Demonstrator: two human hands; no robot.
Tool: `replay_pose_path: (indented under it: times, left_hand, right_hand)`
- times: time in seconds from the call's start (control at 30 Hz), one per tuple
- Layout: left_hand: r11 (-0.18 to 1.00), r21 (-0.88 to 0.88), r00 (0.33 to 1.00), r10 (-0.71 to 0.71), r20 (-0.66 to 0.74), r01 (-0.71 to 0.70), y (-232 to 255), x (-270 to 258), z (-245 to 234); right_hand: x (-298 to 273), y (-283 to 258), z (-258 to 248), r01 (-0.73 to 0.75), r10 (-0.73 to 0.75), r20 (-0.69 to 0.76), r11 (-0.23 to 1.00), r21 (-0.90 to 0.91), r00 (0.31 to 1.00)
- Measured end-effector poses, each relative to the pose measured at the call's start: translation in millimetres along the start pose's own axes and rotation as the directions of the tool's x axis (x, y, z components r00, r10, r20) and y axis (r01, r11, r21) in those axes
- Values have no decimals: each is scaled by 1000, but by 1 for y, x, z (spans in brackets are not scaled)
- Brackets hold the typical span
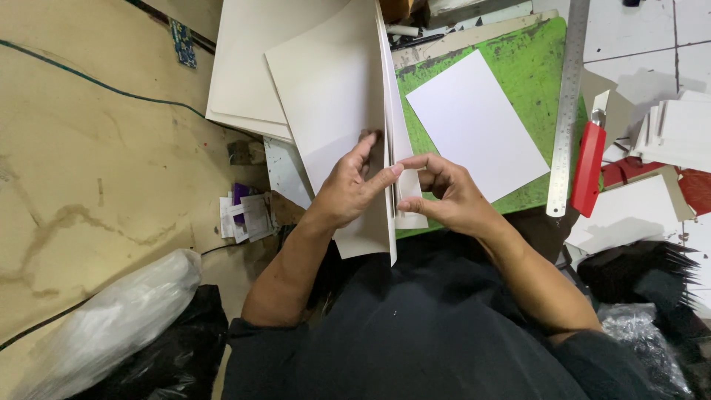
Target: Cutting paper sheets using a utility knife and a metal ruler on a cutting mat
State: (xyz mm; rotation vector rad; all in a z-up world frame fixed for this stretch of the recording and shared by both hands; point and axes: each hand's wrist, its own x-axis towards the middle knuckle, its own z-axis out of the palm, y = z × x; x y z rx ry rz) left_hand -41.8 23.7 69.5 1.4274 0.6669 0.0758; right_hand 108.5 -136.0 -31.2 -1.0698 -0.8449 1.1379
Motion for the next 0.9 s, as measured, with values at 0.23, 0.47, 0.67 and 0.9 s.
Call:
replay_pose_path:
  times: [0.23, 0.47, 0.67, 0.9]
  left_hand:
    - [1000, -16, 1000, 14, -9, -14, -3, -1, 4]
    - [995, -85, 998, 60, -14, -61, 21, -8, 11]
    - [994, -92, 998, 66, -10, -67, 16, -8, 12]
    - [994, -81, 997, 76, 5, -76, 18, -9, 14]
  right_hand:
    - [1, -9, 6, 3, -4, 23, 1000, 21, 1000]
    - [5, -30, 13, 32, -32, 48, 999, -10, 998]
    - [4, -19, 8, 28, -28, 30, 1000, -1, 999]
    - [2, -5, 1, 19, -19, 25, 1000, -2, 1000]
